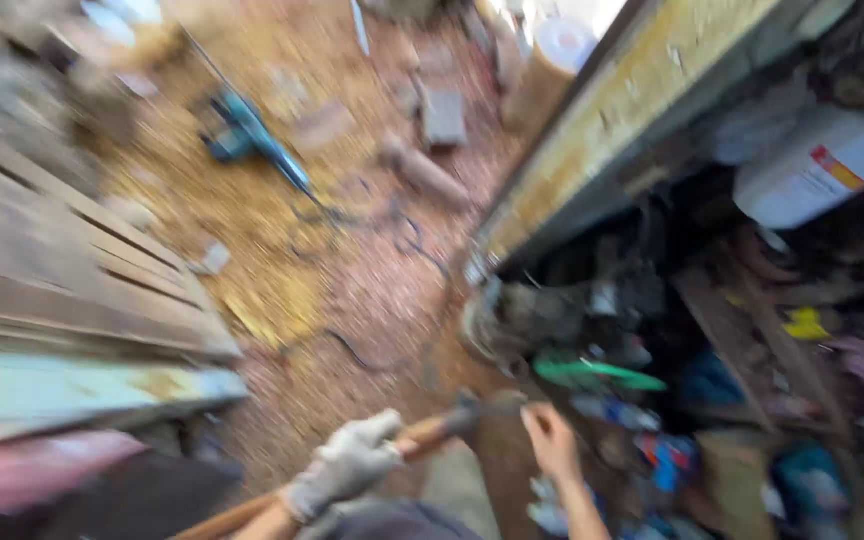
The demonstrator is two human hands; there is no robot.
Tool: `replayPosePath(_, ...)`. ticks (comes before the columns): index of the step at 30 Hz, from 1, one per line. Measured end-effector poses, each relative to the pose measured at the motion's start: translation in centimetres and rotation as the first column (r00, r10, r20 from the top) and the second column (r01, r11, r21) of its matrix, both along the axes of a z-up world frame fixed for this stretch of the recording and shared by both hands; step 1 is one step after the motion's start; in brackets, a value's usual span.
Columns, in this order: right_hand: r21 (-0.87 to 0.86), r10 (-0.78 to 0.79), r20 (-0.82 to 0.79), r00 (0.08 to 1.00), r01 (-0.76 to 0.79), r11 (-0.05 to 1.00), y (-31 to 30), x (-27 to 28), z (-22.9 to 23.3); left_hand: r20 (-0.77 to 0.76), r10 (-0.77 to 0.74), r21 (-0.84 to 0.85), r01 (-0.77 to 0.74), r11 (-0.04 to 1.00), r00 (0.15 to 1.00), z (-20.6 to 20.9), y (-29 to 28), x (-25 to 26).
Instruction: The person sharpens a hand tool on a grinder and then uses a wood lathe to shape a large wooden cylinder.
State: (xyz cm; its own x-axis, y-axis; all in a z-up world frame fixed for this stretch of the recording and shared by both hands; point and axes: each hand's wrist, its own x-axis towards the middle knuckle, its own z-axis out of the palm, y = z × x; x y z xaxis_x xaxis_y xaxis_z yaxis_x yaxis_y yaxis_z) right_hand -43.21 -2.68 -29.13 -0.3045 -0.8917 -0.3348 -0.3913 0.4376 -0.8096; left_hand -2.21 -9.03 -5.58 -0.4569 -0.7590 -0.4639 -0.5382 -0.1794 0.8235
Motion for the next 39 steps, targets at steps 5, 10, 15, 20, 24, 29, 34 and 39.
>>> replayPosePath(5, 0.068, 0.092, -0.347, 0.933, -0.073, 0.995, -12.8, -9.9, -0.2, 0.036, 0.128, 0.250, -0.133, 0.959, 0.991, -8.1, 3.3, -5.7)
replayPosePath(10, 0.093, 0.230, -0.483, 0.845, -0.212, 0.973, -24.0, -10.5, -2.4, 0.091, 0.310, 0.591, -0.302, 0.748, 0.946, -10.9, 2.8, -10.2)
replayPosePath(15, 0.323, 0.331, -0.572, 0.751, -0.165, 0.932, -29.7, -9.0, -8.8, 0.064, 0.411, 0.337, -0.407, 0.849, 0.909, -18.6, 2.4, -11.2)
replayPosePath(20, 0.630, 0.336, -0.547, 0.767, 0.112, 0.768, -32.3, -12.1, -13.0, 0.119, 0.399, 0.434, -0.409, 0.803, 0.909, -23.0, -2.9, -11.8)
replayPosePath(24, 0.640, 0.485, -0.537, 0.690, -0.042, 0.767, -31.1, -16.8, -16.6, 0.170, 0.380, 0.302, -0.415, 0.858, 0.909, -26.9, -4.6, -13.1)
replayPosePath(29, 0.607, 0.357, -0.601, 0.715, 0.118, 0.786, -29.4, -7.4, -8.8, 0.231, 0.346, 0.420, -0.414, 0.808, 0.909, -27.5, -7.6, -13.3)
replayPosePath(34, 0.047, -0.104, -0.176, 0.979, 0.114, 0.992, -16.3, 1.9, -9.5, 0.258, 0.275, 0.466, -0.368, 0.805, 0.926, -28.8, -7.7, -13.8)
replayPosePath(39, 0.668, -0.675, 0.549, 0.494, 0.226, 0.709, -15.7, 9.6, -11.9, 0.315, 0.153, 0.488, -0.298, 0.820, 0.937, -28.9, -9.1, -14.9)
